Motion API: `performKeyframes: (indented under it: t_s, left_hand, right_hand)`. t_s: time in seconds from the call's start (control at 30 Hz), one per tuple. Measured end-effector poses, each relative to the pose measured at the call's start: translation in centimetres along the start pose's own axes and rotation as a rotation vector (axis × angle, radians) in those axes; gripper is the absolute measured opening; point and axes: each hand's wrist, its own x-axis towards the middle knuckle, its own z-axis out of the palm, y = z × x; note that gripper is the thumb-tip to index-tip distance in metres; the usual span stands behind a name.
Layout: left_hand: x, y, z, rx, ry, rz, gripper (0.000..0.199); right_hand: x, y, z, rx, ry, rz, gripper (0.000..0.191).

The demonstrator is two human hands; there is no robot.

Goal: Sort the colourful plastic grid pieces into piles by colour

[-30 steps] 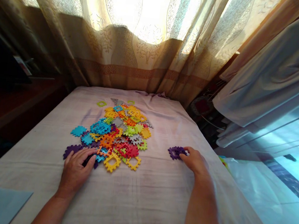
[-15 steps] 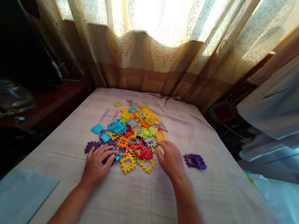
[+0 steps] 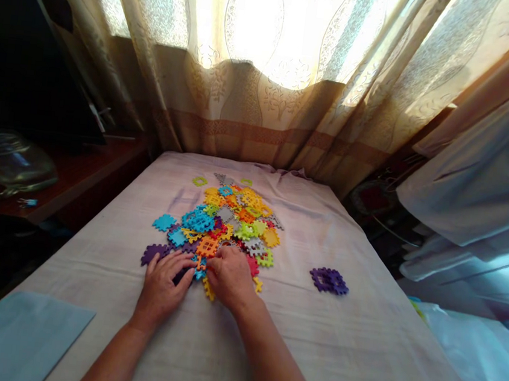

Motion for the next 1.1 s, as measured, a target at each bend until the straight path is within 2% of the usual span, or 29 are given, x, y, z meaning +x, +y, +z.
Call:
performKeyframes:
  t_s: [0.2,0.3,0.4,0.5,0.63,0.77,0.87,0.97,1.1]
  left_hand:
    - [0.2,-0.7,0.3,-0.006,0.022,0.02,0.025]
    - [0.2,-1.0,0.4,0.0,0.024,0.02,0.03]
    - [0.2,-1.1,0.4,0.005,-0.009,0.014,0.033]
    - [0.2,-1.1,0.3,0.022,-0.025,0.004,0.034]
    - [0.2,-1.3,0.4,0.03,-0.017,0.019,0.034]
    - [0.2,-1.6,0.6,0.038,-0.018,0.035,0.033]
    - [0.2,-1.8,0.7,0.044,-0.023,0.035,0.033]
    - [0.2,-2.1,0.8,0.049,-0.027,0.033,0.032]
    - [0.2,-2.4,1.0,0.052,-0.029,0.026,0.033]
  right_hand:
    - [-0.3,0.0,0.4,0.09,0.04,0.003,0.016]
    - [-0.5,0.3,-0.7,0.255,0.088,0.034,0.011]
    - [-0.6,2.0,-2.4,0.397,0.147,0.105,0.009]
    - [-1.0,5.8,-3.9,0.414,0.261,0.225,0.01]
    - [-2.7,12.9,-5.0,0.25,0.334,0.485,0.013]
    - [-5.0,19.7,-6.3,0.03,0.237,0.844,0.022]
    - [-6.4,23.5,-7.7,-0.077,0.092,1.033,0.026]
    - [-7.0,25.9,-8.5,-0.117,-0.025,1.112,0.028]
    - [-7.3,27.1,-8.8,-0.121,-0.055,1.124,0.024]
